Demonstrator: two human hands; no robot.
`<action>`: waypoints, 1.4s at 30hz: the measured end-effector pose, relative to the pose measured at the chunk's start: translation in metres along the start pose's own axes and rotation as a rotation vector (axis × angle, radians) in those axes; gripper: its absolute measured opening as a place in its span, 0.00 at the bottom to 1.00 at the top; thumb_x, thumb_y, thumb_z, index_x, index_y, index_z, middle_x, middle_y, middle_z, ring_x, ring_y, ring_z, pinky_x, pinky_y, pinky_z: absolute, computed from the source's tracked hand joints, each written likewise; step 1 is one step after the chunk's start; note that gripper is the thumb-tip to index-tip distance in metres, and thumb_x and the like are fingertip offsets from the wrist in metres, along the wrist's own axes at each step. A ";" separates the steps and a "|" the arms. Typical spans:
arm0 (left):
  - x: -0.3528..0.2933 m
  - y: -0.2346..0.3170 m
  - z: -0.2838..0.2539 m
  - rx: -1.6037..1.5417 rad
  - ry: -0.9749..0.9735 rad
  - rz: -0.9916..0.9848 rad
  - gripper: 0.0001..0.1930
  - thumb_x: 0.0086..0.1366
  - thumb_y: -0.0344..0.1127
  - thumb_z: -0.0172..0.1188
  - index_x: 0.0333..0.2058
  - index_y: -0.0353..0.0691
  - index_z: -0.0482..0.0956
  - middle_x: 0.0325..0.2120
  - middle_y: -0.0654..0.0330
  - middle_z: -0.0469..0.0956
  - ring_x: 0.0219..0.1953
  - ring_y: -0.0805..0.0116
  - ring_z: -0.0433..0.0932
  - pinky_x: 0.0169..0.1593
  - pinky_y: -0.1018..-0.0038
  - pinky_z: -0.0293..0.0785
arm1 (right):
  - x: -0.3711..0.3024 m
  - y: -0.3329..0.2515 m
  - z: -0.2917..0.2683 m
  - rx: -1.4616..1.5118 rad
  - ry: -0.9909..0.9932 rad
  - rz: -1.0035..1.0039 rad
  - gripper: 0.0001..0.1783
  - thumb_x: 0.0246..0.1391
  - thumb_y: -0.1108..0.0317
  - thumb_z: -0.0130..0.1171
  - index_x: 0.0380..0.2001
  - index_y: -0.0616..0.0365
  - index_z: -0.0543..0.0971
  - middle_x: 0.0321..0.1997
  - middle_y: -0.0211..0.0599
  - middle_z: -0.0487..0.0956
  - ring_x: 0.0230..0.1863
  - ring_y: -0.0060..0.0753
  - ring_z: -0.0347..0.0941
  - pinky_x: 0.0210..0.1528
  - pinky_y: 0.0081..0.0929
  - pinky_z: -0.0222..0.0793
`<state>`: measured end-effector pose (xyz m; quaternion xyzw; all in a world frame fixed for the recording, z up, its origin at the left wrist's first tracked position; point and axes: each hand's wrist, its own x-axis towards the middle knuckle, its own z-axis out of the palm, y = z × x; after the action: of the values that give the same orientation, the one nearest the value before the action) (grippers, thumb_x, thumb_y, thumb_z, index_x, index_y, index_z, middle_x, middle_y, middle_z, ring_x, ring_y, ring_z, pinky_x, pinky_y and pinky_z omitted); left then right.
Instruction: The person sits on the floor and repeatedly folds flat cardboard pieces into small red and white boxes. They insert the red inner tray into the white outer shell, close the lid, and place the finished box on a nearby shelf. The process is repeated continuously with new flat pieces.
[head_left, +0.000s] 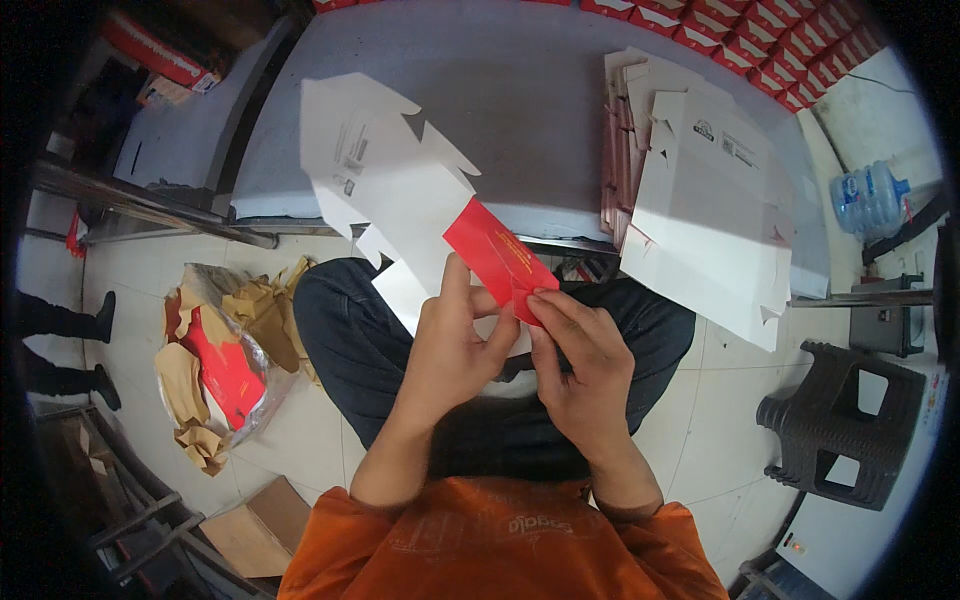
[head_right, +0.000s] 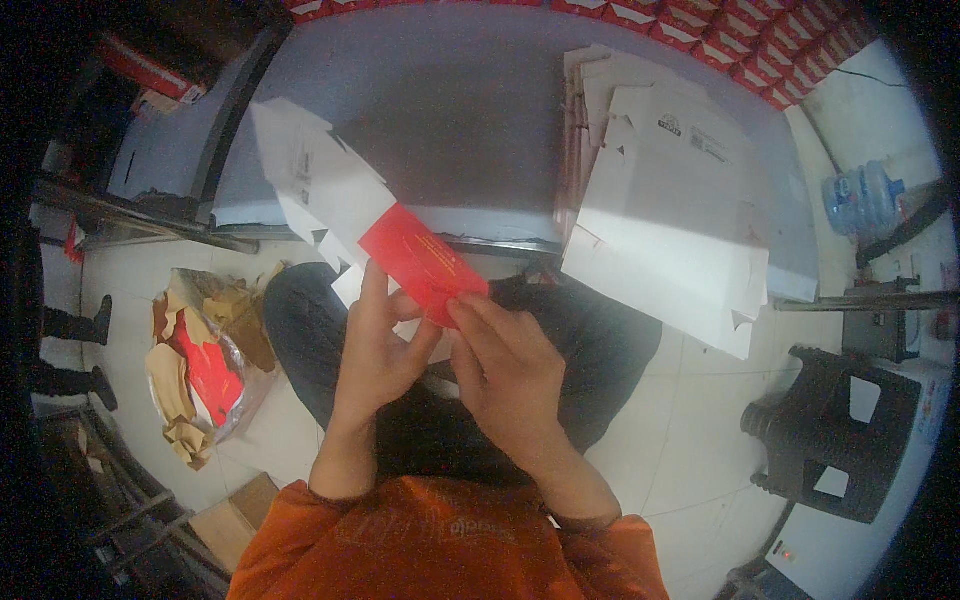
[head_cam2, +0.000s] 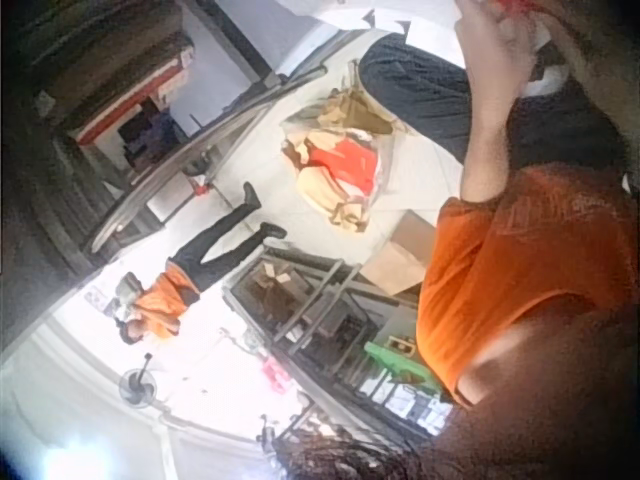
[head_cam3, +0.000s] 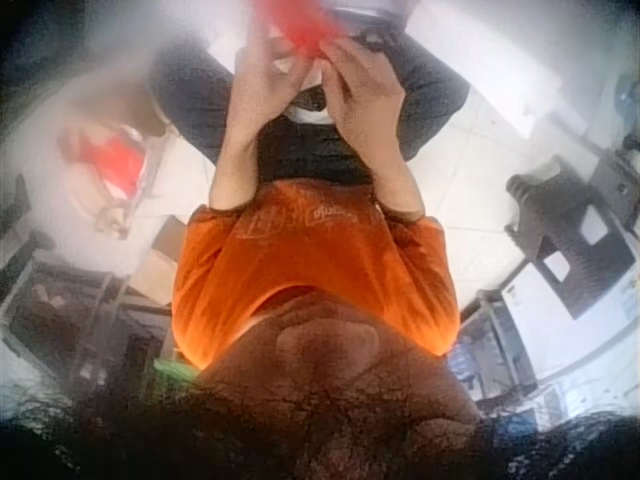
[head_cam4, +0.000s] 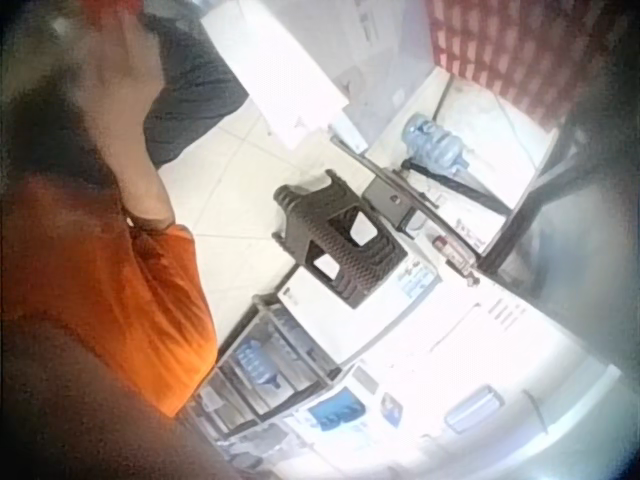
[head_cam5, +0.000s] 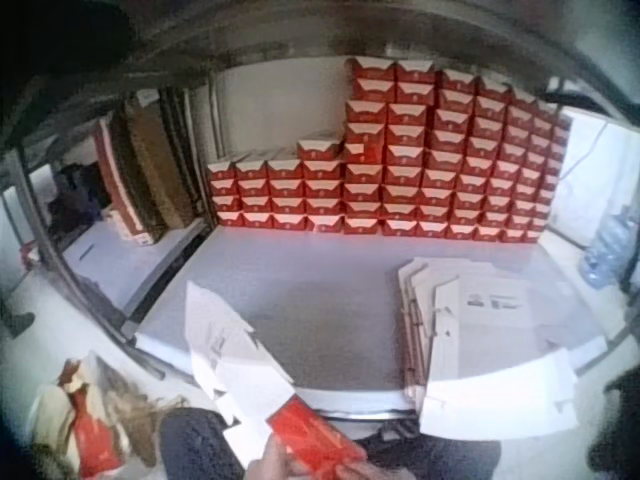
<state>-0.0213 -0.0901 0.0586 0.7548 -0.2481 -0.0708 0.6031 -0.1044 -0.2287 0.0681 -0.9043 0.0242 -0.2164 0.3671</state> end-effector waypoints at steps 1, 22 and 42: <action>-0.001 -0.001 0.001 -0.003 0.025 0.027 0.28 0.60 0.21 0.60 0.56 0.32 0.58 0.37 0.44 0.84 0.43 0.50 0.84 0.39 0.70 0.79 | 0.001 0.000 -0.001 -0.017 -0.041 -0.006 0.16 0.47 0.81 0.65 0.42 0.62 0.83 0.47 0.42 0.82 0.39 0.36 0.79 0.40 0.25 0.75; 0.000 -0.027 0.001 -0.141 0.057 0.086 0.19 0.62 0.21 0.58 0.51 0.29 0.65 0.38 0.47 0.82 0.41 0.62 0.85 0.40 0.75 0.78 | 0.013 0.021 0.002 -0.039 -0.087 -0.271 0.15 0.39 0.79 0.67 0.36 0.60 0.83 0.43 0.38 0.84 0.28 0.36 0.75 0.32 0.26 0.74; -0.014 0.007 -0.016 0.017 -0.342 0.095 0.36 0.55 0.29 0.69 0.62 0.33 0.63 0.45 0.45 0.78 0.46 0.46 0.80 0.50 0.63 0.75 | 0.002 0.028 0.030 0.596 0.038 0.239 0.14 0.55 0.71 0.68 0.33 0.57 0.69 0.37 0.32 0.72 0.31 0.18 0.68 0.30 0.18 0.66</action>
<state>-0.0289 -0.0708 0.0666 0.7243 -0.3830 -0.1676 0.5482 -0.0871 -0.2303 0.0312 -0.7435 0.0726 -0.1861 0.6382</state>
